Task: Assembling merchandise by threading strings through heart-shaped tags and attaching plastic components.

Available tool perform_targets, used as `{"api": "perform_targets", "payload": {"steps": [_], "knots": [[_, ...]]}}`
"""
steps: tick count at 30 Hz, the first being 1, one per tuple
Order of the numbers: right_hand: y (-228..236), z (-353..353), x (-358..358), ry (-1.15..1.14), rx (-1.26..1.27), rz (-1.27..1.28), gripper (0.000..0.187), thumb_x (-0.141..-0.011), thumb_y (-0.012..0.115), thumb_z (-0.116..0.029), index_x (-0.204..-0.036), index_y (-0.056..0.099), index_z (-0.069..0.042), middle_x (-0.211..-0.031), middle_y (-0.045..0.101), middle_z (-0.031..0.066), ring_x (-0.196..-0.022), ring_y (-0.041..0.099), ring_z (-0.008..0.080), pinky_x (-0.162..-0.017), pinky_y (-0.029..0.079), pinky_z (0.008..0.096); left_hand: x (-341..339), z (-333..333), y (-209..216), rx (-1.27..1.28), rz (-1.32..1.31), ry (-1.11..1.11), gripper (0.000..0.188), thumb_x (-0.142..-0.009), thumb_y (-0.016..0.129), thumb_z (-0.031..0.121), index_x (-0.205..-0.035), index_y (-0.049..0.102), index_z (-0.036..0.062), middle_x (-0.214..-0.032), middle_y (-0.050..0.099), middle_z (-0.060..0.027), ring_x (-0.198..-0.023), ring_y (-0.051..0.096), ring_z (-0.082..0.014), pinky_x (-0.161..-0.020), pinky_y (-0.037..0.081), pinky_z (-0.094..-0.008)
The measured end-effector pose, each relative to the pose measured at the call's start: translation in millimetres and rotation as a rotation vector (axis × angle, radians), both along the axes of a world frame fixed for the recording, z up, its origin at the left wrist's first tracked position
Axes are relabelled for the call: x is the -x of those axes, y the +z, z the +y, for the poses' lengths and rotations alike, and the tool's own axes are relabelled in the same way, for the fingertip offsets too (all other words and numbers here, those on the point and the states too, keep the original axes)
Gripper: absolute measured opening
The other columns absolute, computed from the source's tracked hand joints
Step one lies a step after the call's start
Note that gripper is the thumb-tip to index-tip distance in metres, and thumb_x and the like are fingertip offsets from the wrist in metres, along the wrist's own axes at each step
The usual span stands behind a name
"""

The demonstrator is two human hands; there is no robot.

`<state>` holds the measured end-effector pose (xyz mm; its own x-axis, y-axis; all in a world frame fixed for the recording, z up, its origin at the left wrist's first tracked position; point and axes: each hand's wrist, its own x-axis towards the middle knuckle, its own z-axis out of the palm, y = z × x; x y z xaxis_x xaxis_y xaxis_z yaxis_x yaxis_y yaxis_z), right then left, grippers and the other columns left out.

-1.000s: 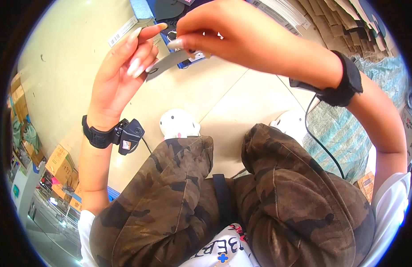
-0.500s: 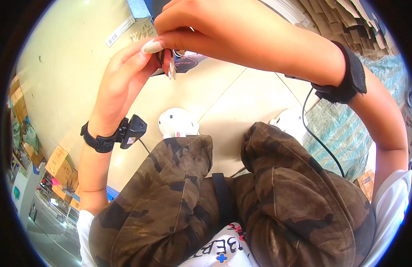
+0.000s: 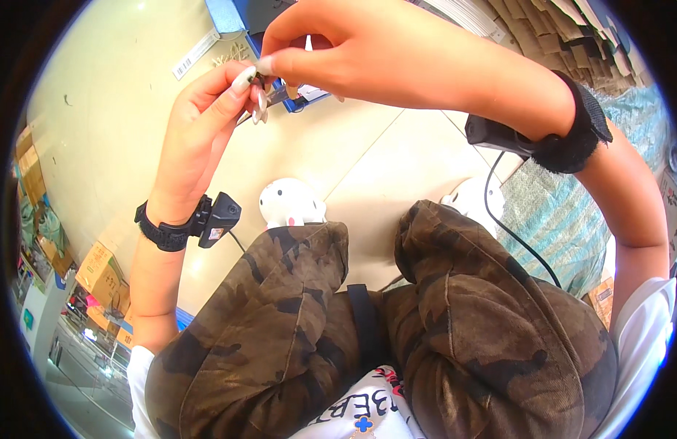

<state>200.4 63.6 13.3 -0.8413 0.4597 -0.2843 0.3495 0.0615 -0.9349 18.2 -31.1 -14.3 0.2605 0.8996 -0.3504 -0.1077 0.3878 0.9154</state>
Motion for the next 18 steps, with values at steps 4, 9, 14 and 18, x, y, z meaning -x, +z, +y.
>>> {"api": "perform_targets", "payload": {"steps": [4, 9, 14, 18], "knots": [[1.1, 2.5, -3.6, 0.136, -0.078, 0.132, 0.018, -0.080, 0.056, -0.014, -0.083, 0.059, 0.004, -0.061, 0.056, 0.0124, -0.052, 0.051, 0.0175, -0.050, 0.040, 0.0278, -2.9, -0.4, 2.5, 0.032, 0.001, -0.018, 0.020, -0.086, 0.050, 0.019, -0.083, 0.057, 0.0003, -0.078, 0.057, -0.0015, -0.071, 0.049, -0.0082, -0.071, 0.039, -0.0218], [6.9, 6.4, -2.5, 0.245, -0.181, 0.090, 0.017, -0.079, 0.056, -0.013, -0.082, 0.059, 0.003, -0.061, 0.055, 0.0132, -0.052, 0.051, 0.0185, -0.050, 0.040, 0.0281, -2.6, -3.1, 0.9, 0.042, 0.045, -0.038, 0.020, -0.086, 0.050, 0.019, -0.083, 0.058, 0.0005, -0.077, 0.057, -0.0012, -0.072, 0.049, -0.0080, -0.071, 0.039, -0.0219], [-1.2, -7.1, -1.4, 0.187, -0.448, 0.070, 0.006, -0.071, 0.059, -0.005, -0.075, 0.057, 0.000, -0.064, 0.051, 0.0075, -0.053, 0.050, 0.0176, -0.046, 0.038, 0.0263, -1.7, -2.8, -1.5, 0.026, 0.024, -0.091, 0.020, -0.086, 0.050, 0.019, -0.084, 0.058, 0.0005, -0.076, 0.057, -0.0009, -0.072, 0.048, -0.0077, -0.070, 0.040, -0.0220], [-16.3, -10.1, -6.2, 0.150, -0.359, 0.109, 0.017, -0.074, 0.055, -0.013, -0.077, 0.059, 0.003, -0.065, 0.057, 0.0126, -0.056, 0.055, 0.0209, -0.056, 0.044, 0.0287, -5.7, -5.7, -1.1, 0.057, 0.051, -0.092, 0.019, -0.086, 0.050, 0.018, -0.082, 0.057, 0.0012, -0.076, 0.056, -0.0004, -0.072, 0.048, -0.0074, -0.069, 0.040, -0.0219]]}}
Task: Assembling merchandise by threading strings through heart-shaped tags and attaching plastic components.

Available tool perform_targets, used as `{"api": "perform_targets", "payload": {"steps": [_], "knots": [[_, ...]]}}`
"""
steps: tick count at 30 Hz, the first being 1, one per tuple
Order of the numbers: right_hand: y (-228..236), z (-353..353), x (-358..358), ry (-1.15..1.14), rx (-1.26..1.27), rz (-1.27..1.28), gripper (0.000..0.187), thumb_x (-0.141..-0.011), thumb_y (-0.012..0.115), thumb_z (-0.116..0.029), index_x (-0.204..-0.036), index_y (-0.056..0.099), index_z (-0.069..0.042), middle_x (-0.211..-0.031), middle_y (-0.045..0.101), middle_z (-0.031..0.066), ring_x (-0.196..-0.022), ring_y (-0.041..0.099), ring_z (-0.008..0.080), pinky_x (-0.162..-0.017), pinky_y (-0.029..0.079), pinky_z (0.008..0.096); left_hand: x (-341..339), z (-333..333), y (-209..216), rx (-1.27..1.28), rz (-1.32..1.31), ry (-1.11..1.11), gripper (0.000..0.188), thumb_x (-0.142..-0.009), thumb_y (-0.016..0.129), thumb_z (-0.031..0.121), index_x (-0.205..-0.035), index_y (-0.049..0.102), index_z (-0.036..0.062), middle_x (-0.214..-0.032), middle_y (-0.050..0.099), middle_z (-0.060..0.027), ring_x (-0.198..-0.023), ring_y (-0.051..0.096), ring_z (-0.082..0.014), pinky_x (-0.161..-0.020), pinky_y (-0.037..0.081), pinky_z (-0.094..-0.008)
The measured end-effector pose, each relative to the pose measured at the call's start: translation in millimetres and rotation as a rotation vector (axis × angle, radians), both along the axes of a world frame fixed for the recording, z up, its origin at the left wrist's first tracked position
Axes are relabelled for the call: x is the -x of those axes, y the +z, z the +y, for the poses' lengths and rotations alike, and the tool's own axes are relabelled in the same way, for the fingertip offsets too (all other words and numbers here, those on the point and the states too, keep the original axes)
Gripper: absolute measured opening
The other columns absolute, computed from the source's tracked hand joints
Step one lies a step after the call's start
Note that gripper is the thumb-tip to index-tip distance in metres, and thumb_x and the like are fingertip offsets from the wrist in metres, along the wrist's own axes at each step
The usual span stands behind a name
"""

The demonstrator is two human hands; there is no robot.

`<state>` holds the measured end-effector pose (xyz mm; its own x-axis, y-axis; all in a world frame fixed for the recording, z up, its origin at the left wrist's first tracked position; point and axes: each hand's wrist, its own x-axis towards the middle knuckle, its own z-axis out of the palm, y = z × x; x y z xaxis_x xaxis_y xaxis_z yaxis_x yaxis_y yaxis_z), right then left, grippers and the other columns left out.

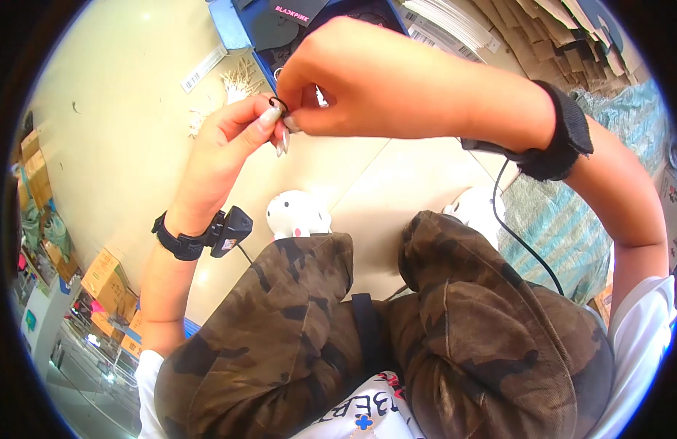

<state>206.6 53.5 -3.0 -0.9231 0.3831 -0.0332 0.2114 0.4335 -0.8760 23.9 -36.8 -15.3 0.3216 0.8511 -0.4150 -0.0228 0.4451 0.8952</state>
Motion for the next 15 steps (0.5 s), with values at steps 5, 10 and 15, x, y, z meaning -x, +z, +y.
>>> {"api": "perform_targets", "payload": {"steps": [5, 10, 15], "knots": [[3.4, -10.0, 0.7, -0.130, 0.312, -0.084, 0.021, -0.069, 0.058, -0.015, -0.070, 0.056, 0.006, -0.059, 0.053, 0.0149, -0.055, 0.053, 0.0197, -0.055, 0.043, 0.0288, 1.4, 0.9, 1.8, 0.092, -0.037, -0.043, 0.018, -0.086, 0.050, 0.018, -0.084, 0.055, 0.0010, -0.075, 0.055, -0.0004, -0.070, 0.048, -0.0073, -0.067, 0.040, -0.0214], [0.1, -11.9, -0.5, -0.175, 0.382, -0.019, 0.020, -0.070, 0.057, -0.014, -0.068, 0.053, 0.005, -0.056, 0.049, 0.0109, -0.055, 0.050, 0.0126, -0.055, 0.042, 0.0259, 0.6, 2.2, 4.9, 0.159, -0.033, 0.127, 0.017, -0.084, 0.054, 0.017, -0.087, 0.056, 0.0003, -0.074, 0.053, -0.0004, -0.067, 0.047, -0.0070, -0.064, 0.040, -0.0201], [-7.1, -11.5, -3.4, -0.206, 0.485, -0.018, 0.019, -0.071, 0.056, -0.014, -0.072, 0.053, 0.005, -0.059, 0.049, 0.0067, -0.057, 0.048, 0.0096, -0.056, 0.041, 0.0238, 3.1, 4.6, 5.7, 0.196, -0.071, 0.088, 0.018, -0.083, 0.055, 0.017, -0.089, 0.056, 0.0000, -0.072, 0.051, 0.0005, -0.064, 0.046, -0.0061, -0.061, 0.039, -0.0188]]}}
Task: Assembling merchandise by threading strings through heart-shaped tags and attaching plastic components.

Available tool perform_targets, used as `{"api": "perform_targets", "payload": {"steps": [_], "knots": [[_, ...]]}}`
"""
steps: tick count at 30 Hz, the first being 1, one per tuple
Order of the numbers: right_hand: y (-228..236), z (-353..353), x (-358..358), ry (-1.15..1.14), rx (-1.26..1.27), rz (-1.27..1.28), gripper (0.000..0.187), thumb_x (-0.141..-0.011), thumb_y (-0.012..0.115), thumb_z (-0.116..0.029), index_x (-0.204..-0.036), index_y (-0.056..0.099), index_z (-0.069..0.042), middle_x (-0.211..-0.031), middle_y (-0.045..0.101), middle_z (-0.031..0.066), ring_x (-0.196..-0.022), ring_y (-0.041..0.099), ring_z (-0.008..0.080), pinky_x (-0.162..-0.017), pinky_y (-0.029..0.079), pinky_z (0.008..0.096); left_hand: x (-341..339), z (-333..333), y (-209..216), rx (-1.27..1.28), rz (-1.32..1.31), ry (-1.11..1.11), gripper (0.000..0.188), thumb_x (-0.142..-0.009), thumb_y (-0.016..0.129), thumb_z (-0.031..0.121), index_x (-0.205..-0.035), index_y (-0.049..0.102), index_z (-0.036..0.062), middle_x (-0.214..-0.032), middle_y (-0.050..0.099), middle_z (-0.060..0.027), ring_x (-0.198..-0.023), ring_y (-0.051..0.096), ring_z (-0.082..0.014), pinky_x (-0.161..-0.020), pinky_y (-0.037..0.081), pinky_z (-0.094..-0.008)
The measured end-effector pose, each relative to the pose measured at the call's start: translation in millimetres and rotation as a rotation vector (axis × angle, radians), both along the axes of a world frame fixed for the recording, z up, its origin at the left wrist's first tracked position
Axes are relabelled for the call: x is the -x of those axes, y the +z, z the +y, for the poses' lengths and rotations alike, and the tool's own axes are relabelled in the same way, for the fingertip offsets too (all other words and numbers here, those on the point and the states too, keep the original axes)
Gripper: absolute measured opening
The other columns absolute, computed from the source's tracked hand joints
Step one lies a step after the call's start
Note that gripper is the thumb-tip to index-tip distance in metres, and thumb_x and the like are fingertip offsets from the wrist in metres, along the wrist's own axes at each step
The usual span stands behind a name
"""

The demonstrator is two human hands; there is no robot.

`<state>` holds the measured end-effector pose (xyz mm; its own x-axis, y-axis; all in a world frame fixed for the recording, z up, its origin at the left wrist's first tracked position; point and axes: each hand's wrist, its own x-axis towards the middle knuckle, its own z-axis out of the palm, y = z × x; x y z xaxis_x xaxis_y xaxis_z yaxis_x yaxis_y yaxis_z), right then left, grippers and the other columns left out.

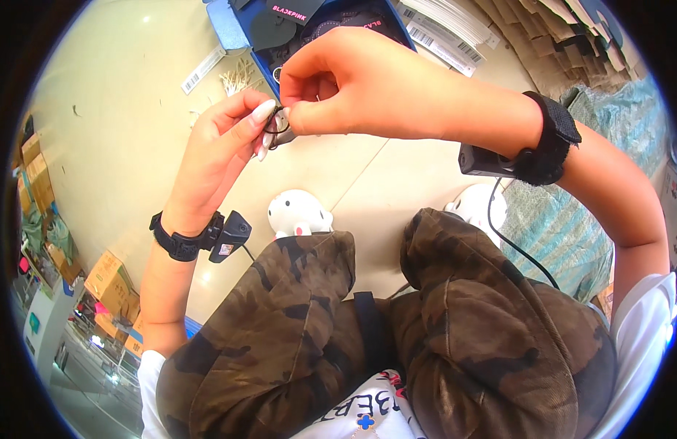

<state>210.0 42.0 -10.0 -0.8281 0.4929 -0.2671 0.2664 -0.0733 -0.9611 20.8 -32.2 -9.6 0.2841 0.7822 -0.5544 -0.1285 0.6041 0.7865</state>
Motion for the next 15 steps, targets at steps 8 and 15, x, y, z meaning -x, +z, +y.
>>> {"api": "perform_targets", "payload": {"steps": [8, 15], "knots": [[-8.5, 1.6, -2.0, 0.025, 0.051, -0.022, 0.021, -0.079, 0.057, -0.019, -0.081, 0.056, 0.002, -0.063, 0.051, 0.0021, -0.058, 0.048, 0.0071, -0.055, 0.041, 0.0210, -0.8, 0.5, 2.7, 0.022, -0.047, 0.018, 0.017, -0.084, 0.055, 0.015, -0.091, 0.056, 0.0000, -0.074, 0.052, 0.0000, -0.065, 0.047, -0.0063, -0.061, 0.039, -0.0190], [-7.1, -0.6, -3.8, 0.060, 0.108, -0.018, 0.024, -0.081, 0.056, -0.023, -0.087, 0.057, 0.000, -0.067, 0.053, 0.0024, -0.058, 0.049, 0.0075, -0.054, 0.042, 0.0217, 3.1, -0.7, -0.1, 0.035, -0.083, 0.074, 0.017, -0.084, 0.055, 0.015, -0.091, 0.055, -0.0009, -0.076, 0.053, -0.0006, -0.066, 0.048, -0.0063, -0.060, 0.040, -0.0190]]}}
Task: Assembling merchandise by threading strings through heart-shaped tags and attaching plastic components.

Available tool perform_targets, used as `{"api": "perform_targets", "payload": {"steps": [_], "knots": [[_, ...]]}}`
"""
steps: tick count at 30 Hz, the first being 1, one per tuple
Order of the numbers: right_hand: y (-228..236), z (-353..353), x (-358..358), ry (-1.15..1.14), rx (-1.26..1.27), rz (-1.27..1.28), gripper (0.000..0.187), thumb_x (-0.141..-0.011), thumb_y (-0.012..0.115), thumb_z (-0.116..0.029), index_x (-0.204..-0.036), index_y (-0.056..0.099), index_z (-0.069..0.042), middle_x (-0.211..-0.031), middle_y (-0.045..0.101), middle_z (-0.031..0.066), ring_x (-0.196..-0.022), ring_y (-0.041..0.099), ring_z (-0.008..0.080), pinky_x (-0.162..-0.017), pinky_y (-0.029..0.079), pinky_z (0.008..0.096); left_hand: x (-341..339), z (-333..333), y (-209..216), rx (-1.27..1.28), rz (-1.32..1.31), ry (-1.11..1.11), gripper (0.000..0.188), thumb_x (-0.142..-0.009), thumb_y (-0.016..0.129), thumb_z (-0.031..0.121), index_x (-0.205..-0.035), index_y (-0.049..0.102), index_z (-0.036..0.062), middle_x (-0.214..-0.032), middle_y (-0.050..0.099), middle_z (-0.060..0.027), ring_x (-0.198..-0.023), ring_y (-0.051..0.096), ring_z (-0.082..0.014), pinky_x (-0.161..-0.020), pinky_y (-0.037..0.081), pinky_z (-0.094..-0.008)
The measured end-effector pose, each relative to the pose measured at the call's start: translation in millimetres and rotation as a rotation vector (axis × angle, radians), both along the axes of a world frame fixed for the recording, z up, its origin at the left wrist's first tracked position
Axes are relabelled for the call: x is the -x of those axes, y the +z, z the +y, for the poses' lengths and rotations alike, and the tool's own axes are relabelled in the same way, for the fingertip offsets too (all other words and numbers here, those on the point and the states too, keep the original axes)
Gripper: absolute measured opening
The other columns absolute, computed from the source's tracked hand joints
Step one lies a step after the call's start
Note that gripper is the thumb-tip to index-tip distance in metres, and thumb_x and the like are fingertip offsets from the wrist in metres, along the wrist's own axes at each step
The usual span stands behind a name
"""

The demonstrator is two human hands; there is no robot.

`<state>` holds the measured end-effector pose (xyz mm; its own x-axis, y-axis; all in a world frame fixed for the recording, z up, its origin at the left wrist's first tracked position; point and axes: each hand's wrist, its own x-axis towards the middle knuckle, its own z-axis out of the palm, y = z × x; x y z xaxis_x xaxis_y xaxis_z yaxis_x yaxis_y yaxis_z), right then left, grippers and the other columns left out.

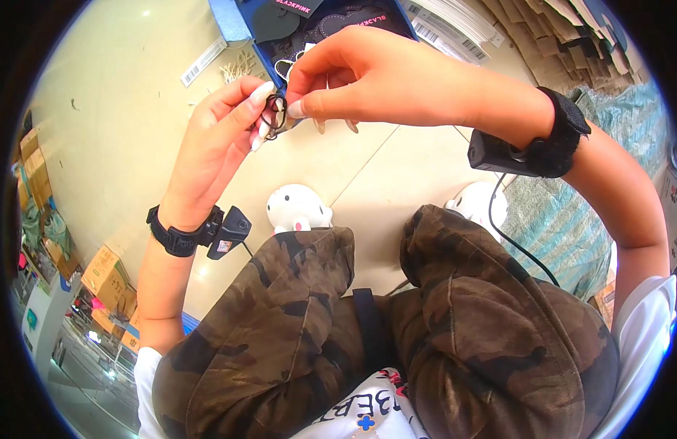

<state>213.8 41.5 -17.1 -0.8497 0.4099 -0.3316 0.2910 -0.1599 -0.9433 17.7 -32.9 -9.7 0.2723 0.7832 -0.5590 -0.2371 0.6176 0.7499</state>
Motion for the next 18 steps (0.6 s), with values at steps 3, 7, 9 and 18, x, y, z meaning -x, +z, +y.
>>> {"api": "perform_targets", "payload": {"steps": [3, 7, 9, 18], "knots": [[-3.0, 0.5, -0.7, 0.047, -0.005, -0.003, 0.026, -0.082, 0.056, -0.026, -0.089, 0.057, -0.001, -0.069, 0.053, 0.0029, -0.059, 0.049, 0.0078, -0.054, 0.042, 0.0218, -1.0, 0.7, 0.0, 0.008, -0.014, -0.007, 0.018, -0.084, 0.055, 0.015, -0.091, 0.055, -0.0009, -0.075, 0.053, -0.0009, -0.065, 0.048, -0.0061, -0.060, 0.040, -0.0190], [-3.3, -2.8, -0.2, 0.012, -0.060, 0.016, 0.030, -0.082, 0.056, -0.030, -0.088, 0.057, -0.001, -0.068, 0.054, 0.0029, -0.059, 0.049, 0.0079, -0.054, 0.042, 0.0219, -2.1, 0.1, 0.8, 0.005, 0.009, -0.017, 0.017, -0.083, 0.055, 0.015, -0.090, 0.056, -0.0007, -0.073, 0.054, -0.0010, -0.063, 0.048, -0.0057, -0.058, 0.040, -0.0187], [1.1, -0.6, 1.4, 0.075, -0.073, -0.007, 0.033, -0.083, 0.055, -0.034, -0.087, 0.059, -0.001, -0.067, 0.055, 0.0027, -0.060, 0.051, 0.0084, -0.055, 0.043, 0.0220, -3.4, -0.2, 2.3, -0.044, 0.084, -0.084, 0.016, -0.083, 0.056, 0.014, -0.090, 0.056, 0.0001, -0.071, 0.056, -0.0016, -0.059, 0.049, -0.0054, -0.053, 0.039, -0.0175], [5.0, -1.8, 4.4, 0.066, 0.090, 0.010, 0.032, -0.082, 0.056, -0.031, -0.087, 0.062, 0.000, -0.068, 0.060, 0.0046, -0.062, 0.055, 0.0075, -0.052, 0.042, 0.0195, -11.4, -0.9, 10.5, -0.072, 0.091, -0.057, 0.016, -0.083, 0.057, 0.017, -0.085, 0.056, 0.0014, -0.069, 0.058, -0.0016, -0.056, 0.051, -0.0036, -0.045, 0.036, -0.0158]]}}
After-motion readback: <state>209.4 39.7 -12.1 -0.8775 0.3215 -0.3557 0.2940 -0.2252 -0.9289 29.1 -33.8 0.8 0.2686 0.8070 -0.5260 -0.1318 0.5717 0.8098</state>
